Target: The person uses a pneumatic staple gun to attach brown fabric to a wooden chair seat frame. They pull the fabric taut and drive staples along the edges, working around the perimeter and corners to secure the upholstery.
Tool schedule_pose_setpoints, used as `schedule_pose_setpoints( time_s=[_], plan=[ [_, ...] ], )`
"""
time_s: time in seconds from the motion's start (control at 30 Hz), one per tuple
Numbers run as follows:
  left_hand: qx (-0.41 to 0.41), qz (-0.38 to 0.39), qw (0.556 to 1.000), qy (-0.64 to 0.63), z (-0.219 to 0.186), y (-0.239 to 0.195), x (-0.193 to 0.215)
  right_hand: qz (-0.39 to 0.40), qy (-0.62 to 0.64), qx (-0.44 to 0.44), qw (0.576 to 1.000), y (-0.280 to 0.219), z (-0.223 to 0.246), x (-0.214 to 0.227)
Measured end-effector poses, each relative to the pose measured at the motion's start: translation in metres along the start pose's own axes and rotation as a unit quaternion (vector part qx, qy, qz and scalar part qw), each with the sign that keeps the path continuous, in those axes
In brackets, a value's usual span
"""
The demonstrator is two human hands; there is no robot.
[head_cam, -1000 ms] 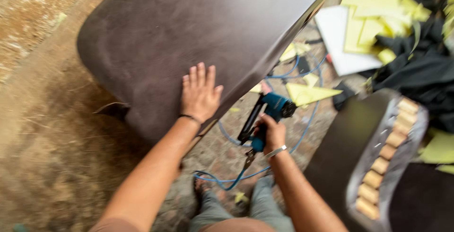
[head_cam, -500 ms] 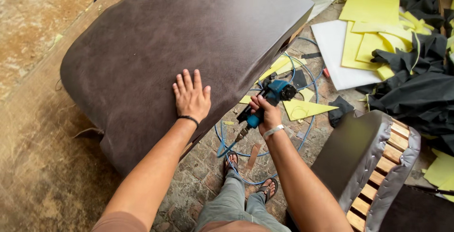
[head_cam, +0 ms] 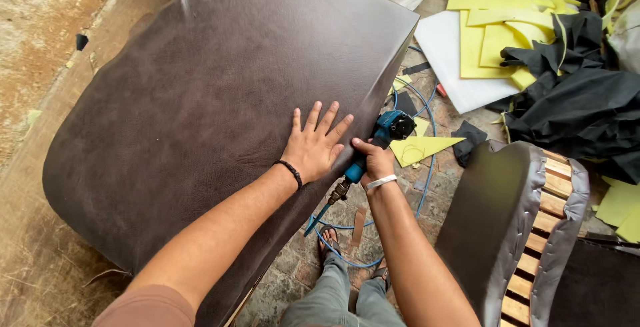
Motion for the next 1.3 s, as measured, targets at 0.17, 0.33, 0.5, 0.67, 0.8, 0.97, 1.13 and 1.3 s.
schedule_pose_setpoints(
  time_s=[0.17, 0.33, 0.5, 0.67, 0.8, 0.97, 1.13, 1.3],
  plan=[
    [0.118, -0.014, 0.992, -0.040, 0.004, 0.009, 0.008, 0.050, 0.001, -0.008, 0.999, -0.017, -0.002, -0.021],
    [0.203, 0.030, 0.978, -0.019, 0.001, 0.023, 0.002, 0.100, -0.088, 0.070, 0.989, -0.003, -0.019, -0.025],
    [0.228, 0.041, 0.973, 0.010, -0.005, 0.030, 0.003, 0.140, -0.187, 0.092, 0.968, 0.008, -0.039, 0.033],
    [0.268, 0.007, 0.963, 0.031, -0.003, 0.032, 0.003, 0.182, -0.126, 0.008, 0.975, 0.003, -0.049, 0.063],
    [0.256, -0.002, 0.966, 0.047, -0.007, 0.026, -0.004, 0.232, -0.089, -0.037, 0.968, -0.003, -0.040, 0.047],
    [0.254, 0.000, 0.967, 0.035, -0.002, 0.028, -0.005, 0.241, -0.085, -0.068, 0.964, -0.006, -0.031, 0.035],
    [0.238, 0.062, 0.969, 0.007, -0.003, 0.026, -0.001, 0.252, -0.112, -0.039, 0.960, -0.009, -0.034, 0.043],
    [0.229, 0.218, 0.945, -0.079, 0.008, 0.025, -0.001, 0.260, -0.130, -0.046, 0.956, -0.026, -0.045, 0.041]
  ],
)
Point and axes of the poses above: each hand's wrist, its own y-axis towards the middle knuckle, its own x-axis out of the back of the hand, z = x × y, the point moved 6 cm from there along y, towards the middle knuckle, and after that the axes turned 7 degrees about -y, right-handed, at the moved point
